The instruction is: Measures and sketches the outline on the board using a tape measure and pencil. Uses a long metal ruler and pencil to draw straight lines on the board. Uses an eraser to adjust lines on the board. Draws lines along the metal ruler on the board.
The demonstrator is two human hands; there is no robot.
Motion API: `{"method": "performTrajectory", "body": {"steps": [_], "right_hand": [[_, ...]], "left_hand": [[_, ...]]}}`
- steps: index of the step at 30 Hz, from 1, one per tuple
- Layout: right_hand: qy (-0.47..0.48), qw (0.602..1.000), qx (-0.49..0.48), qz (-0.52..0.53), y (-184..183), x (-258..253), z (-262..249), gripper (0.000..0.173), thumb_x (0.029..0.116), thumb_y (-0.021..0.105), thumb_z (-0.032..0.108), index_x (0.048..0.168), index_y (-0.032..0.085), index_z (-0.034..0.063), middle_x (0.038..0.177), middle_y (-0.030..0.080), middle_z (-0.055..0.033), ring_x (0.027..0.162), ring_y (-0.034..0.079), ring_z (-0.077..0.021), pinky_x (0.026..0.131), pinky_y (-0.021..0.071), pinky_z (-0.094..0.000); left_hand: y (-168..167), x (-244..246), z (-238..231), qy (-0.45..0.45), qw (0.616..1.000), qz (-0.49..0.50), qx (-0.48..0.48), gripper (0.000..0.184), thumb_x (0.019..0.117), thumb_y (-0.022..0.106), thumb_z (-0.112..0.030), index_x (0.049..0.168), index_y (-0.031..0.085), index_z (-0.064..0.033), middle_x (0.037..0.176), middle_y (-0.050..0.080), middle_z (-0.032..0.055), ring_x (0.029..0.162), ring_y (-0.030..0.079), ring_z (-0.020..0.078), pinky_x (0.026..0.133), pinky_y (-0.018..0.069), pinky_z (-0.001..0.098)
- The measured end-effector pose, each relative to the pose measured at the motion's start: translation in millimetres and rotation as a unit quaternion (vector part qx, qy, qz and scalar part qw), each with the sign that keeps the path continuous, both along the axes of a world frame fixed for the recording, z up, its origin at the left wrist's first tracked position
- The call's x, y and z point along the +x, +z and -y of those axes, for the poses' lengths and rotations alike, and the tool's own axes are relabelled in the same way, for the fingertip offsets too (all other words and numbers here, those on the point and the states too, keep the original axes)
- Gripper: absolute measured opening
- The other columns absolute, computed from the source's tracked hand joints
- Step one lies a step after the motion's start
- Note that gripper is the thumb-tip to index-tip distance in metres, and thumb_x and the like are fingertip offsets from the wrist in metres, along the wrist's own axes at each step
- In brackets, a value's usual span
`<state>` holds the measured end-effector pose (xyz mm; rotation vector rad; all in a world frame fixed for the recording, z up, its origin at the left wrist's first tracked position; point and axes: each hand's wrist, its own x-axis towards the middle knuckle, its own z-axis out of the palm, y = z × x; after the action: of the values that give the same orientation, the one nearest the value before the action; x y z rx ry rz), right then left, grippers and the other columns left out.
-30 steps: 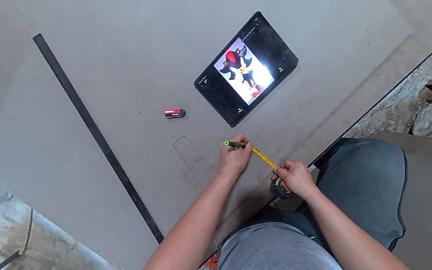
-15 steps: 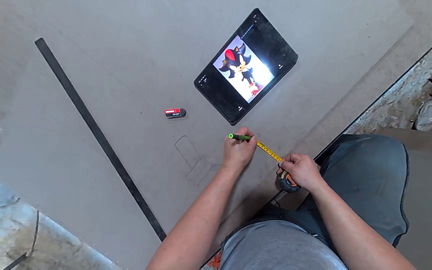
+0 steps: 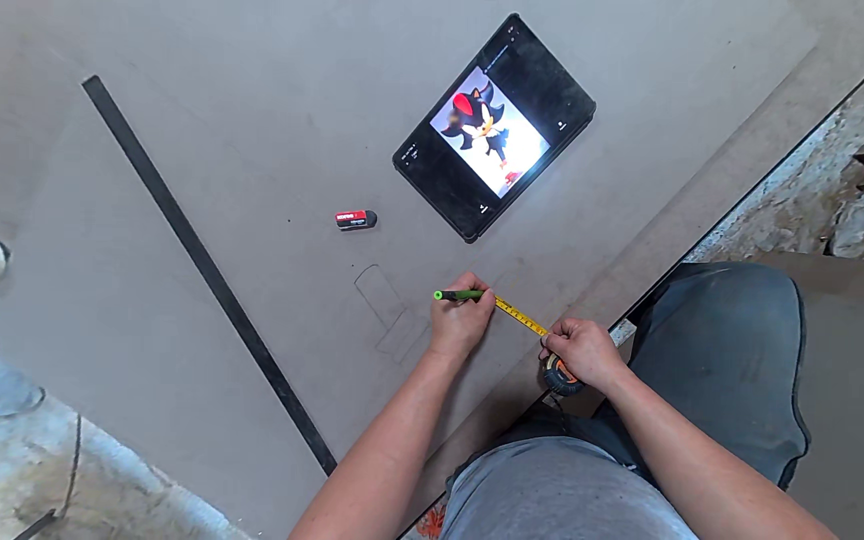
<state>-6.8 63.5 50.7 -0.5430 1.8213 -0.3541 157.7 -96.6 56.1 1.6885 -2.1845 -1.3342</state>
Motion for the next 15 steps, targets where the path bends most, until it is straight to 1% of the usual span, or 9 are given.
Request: {"method": "performTrajectory", "body": {"steps": [3, 7, 11, 15], "right_hand": [[0.001, 1.000, 0.001, 0.008, 1, 9, -2, 0.019, 0.0989, 0.063, 0.031, 0.087, 0.073, 0.0204, 0.077, 0.075, 0.0057, 0.069, 0.070, -0.0120, 0.066, 0.0572, -0.0455], [0.004, 1.000, 0.009, 0.005, 1, 13, -2, 0.020, 0.0991, 0.062, 0.031, 0.086, 0.073, 0.0215, 0.076, 0.075, 0.0065, 0.069, 0.070, -0.0119, 0.066, 0.0562, -0.0459], [-0.013, 1.000, 0.003, 0.009, 2, 7, -1, 0.019, 0.0988, 0.063, 0.030, 0.085, 0.074, 0.0209, 0.075, 0.075, 0.0066, 0.068, 0.070, -0.0112, 0.065, 0.0569, -0.0440], [-0.014, 1.000, 0.002, -0.010, 2, -12, 4, 0.019, 0.0983, 0.064, 0.030, 0.086, 0.075, 0.0215, 0.076, 0.075, 0.0062, 0.070, 0.070, -0.0121, 0.067, 0.0567, -0.0464]], "left_hand": [[1, 11, -3, 0.002, 1.000, 0.005, 0.009, 0.007, 0.0925, 0.073, -0.019, 0.089, 0.072, -0.0134, 0.077, 0.069, -0.0009, 0.069, 0.064, 0.0103, 0.065, 0.0537, 0.0357], [2, 15, -4, 0.000, 1.000, 0.006, 0.010, 0.007, 0.0930, 0.073, -0.019, 0.089, 0.071, -0.0136, 0.076, 0.069, -0.0012, 0.068, 0.064, 0.0094, 0.064, 0.0530, 0.0344], [1, 7, 1, -0.011, 1.000, 0.010, 0.006, 0.007, 0.0924, 0.073, -0.019, 0.088, 0.072, -0.0135, 0.076, 0.069, -0.0009, 0.068, 0.065, 0.0101, 0.065, 0.0534, 0.0363], [0, -13, 7, -0.021, 1.000, 0.014, 0.001, 0.008, 0.0919, 0.072, -0.020, 0.088, 0.072, -0.0137, 0.076, 0.069, -0.0007, 0.069, 0.064, 0.0106, 0.065, 0.0532, 0.0370]]}}
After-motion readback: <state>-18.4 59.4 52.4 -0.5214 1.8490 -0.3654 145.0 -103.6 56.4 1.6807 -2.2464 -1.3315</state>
